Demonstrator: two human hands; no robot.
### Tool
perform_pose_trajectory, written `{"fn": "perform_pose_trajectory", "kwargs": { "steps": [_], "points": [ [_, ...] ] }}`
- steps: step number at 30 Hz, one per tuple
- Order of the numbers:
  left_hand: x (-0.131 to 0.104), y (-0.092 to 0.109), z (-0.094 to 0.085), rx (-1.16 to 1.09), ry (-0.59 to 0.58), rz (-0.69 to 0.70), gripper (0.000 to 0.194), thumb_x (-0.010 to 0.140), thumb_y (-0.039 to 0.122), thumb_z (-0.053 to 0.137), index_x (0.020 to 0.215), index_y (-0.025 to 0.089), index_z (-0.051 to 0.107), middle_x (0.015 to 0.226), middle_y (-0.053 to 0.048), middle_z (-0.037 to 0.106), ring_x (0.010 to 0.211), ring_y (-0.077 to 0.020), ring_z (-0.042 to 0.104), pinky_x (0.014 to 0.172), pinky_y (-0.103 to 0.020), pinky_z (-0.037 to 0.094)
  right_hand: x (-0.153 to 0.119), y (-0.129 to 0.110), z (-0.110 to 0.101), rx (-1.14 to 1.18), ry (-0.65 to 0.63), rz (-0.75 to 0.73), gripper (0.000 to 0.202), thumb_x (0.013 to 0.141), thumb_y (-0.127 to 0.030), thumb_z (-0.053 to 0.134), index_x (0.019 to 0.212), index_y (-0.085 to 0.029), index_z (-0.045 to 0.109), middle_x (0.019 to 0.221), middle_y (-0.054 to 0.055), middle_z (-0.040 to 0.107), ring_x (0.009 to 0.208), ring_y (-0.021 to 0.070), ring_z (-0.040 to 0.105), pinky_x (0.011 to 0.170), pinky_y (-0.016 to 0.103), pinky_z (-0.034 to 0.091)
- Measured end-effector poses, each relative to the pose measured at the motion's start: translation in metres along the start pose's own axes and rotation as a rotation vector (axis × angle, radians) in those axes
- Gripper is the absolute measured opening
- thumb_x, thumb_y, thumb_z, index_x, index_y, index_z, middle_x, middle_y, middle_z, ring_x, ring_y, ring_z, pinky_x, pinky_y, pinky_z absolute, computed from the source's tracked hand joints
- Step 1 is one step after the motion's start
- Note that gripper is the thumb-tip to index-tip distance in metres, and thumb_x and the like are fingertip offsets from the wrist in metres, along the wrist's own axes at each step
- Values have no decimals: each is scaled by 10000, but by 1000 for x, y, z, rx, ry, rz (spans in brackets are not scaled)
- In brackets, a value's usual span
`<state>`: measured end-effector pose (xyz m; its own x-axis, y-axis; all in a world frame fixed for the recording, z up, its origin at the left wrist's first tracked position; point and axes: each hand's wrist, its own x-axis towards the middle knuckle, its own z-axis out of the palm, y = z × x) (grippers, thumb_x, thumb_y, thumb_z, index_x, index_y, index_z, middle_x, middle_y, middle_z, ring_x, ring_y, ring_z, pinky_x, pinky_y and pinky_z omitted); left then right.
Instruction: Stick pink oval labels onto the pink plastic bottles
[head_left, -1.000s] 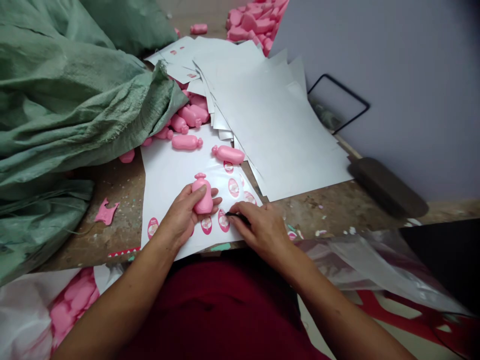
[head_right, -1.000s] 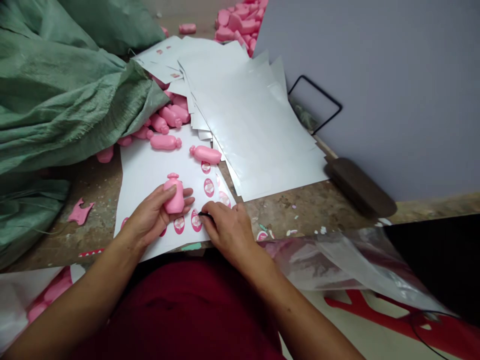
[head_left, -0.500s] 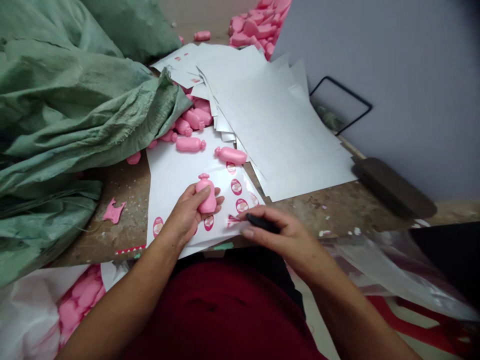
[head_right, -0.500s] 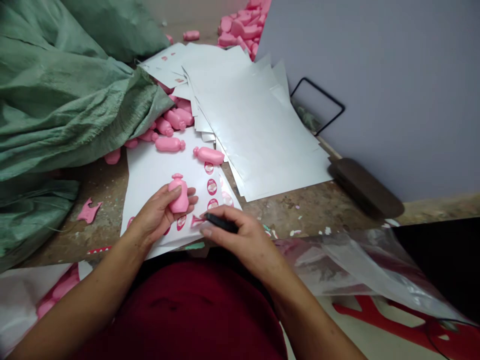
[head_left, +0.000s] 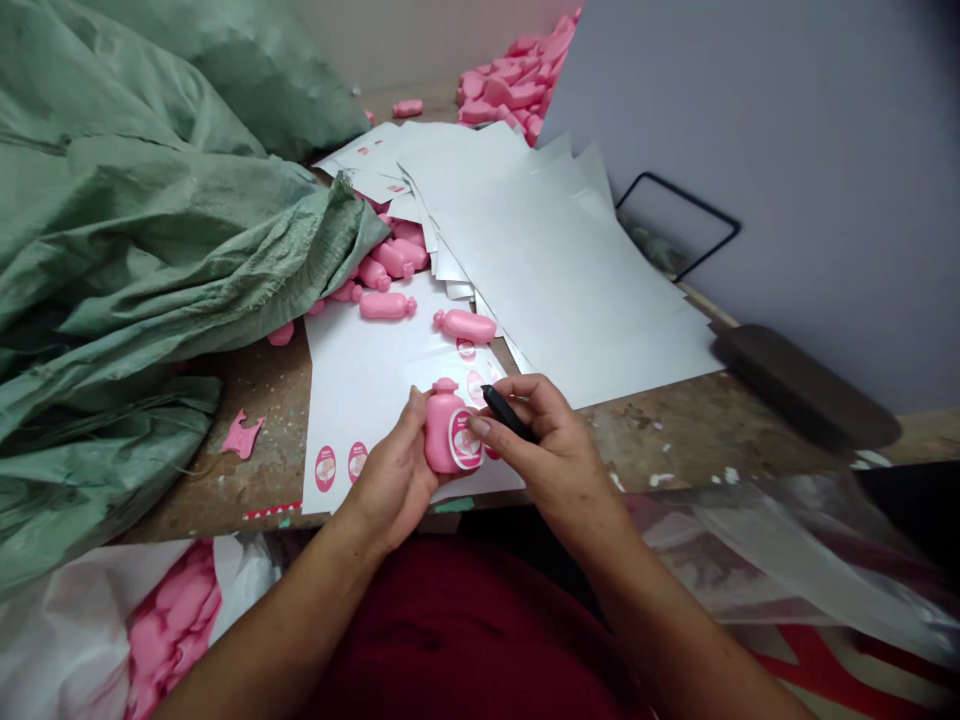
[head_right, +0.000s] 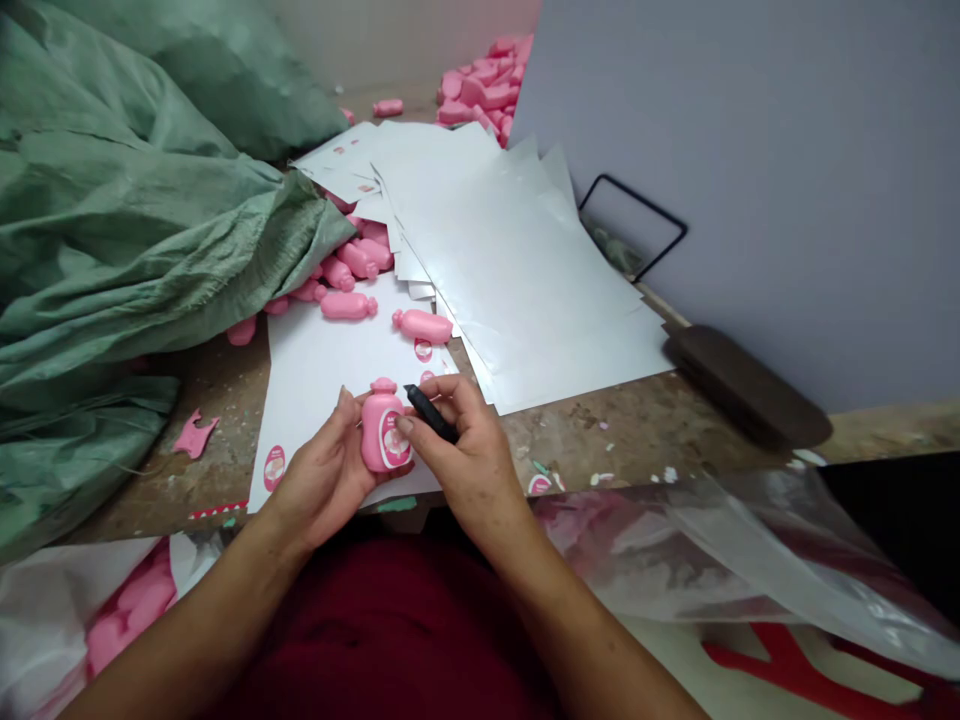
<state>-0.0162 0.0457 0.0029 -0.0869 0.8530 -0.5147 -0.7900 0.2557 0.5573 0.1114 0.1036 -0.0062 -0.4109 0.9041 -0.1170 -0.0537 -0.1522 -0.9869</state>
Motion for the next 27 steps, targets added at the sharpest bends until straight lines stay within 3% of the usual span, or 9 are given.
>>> {"fn": "perform_pose_trajectory", "kwargs": {
  "steps": [6,20,27],
  "points": [
    [0,-3,2,10,-8,45,395,1015,463,357,1111,184,619,1087,-86,689,1070,-196,643,978,-361,496,0,1,5,-45,27,-7,231,752,-325,719,877,-232,549,697,-66,528,622,103,456,588,250,380],
    [1,-6,-3,76,2,82,380,998,474,413,1222,217,582,1234,-83,635,1118,-198,605,900,-319,515,3,2,10,-19,36,38,268,741,-352,722,887,-233,530,704,-63,543,603,98,425,567,244,346],
    [0,-6,-4,135,31,125,250,976,362,511,1154,226,621,1104,-36,644,948,-138,607,820,-256,496,4,3,10,-6,35,54,289,733,-371,725,895,-233,530,680,-72,520,579,95,408,552,242,342]
  ]
}}
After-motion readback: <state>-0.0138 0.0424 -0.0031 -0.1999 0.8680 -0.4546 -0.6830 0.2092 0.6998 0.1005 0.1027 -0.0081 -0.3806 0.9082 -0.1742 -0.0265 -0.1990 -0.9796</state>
